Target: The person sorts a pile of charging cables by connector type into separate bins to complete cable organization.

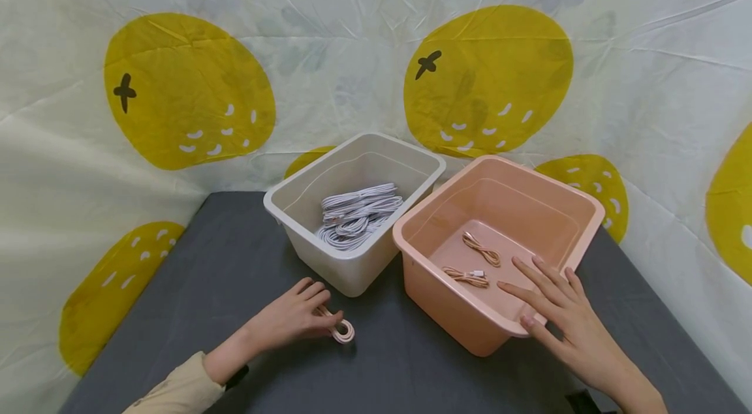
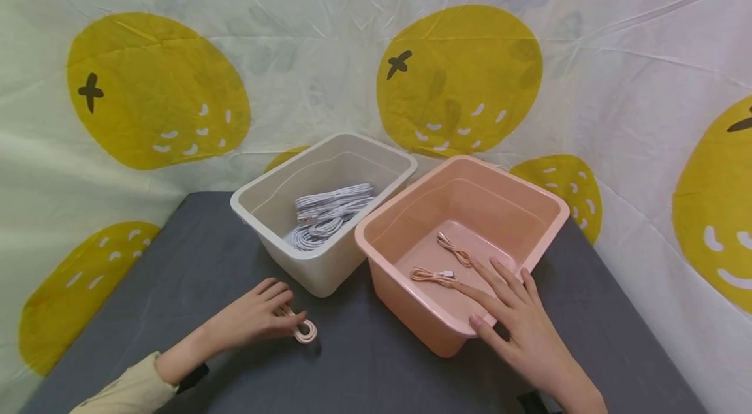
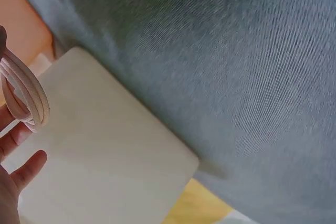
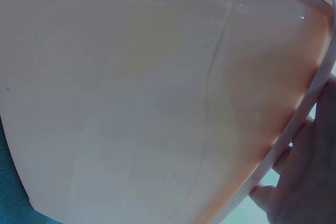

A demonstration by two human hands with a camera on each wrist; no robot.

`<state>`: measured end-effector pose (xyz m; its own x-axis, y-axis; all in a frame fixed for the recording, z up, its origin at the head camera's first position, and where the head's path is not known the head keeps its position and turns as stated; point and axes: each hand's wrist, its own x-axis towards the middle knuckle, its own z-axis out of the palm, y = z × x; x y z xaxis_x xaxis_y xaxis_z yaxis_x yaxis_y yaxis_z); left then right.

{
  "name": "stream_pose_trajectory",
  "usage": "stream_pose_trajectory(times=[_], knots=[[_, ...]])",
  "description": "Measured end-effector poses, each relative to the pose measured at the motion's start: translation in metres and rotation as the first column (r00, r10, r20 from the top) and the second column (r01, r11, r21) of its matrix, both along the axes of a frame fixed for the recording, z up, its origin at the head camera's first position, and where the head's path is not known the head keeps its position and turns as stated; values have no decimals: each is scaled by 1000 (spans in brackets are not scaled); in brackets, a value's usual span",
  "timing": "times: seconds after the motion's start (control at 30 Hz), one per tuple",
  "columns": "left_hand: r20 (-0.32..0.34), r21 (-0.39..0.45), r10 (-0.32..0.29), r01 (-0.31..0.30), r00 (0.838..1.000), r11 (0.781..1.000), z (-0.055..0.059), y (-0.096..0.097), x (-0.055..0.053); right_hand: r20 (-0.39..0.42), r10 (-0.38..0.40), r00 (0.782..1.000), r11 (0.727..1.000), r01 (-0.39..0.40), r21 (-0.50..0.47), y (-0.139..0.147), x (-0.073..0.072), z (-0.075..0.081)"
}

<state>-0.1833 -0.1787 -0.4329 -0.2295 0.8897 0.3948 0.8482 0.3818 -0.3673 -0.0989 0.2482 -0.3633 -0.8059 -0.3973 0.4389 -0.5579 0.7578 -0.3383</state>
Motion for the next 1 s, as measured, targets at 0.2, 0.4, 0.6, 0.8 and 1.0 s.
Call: stream_pose_trajectory(times=[0.2,0.4,0.6,0.8,1.0], knots=[[-46,0,14,-14,999,1000,18,-4,2,0,1,1000,1000,-1,-4,0,-1,1],[-60,-16,52,-53,997,998,44,-3,9,-2,2,1000,1000,-2,-1,0,-1,1],[-87,-30,67,-70,994,997,71,0,14,0,4,1000,1000,-4,1,0,-1,2],[-134,-20,20,-23,991,1000,95,10,13,-2,7,1000,1000,-7,0,0,-1,2],[-211,-75,-5,-11,978,997,121,35,11,3,4,1000,1000,-4,-2,0,-1,1]])
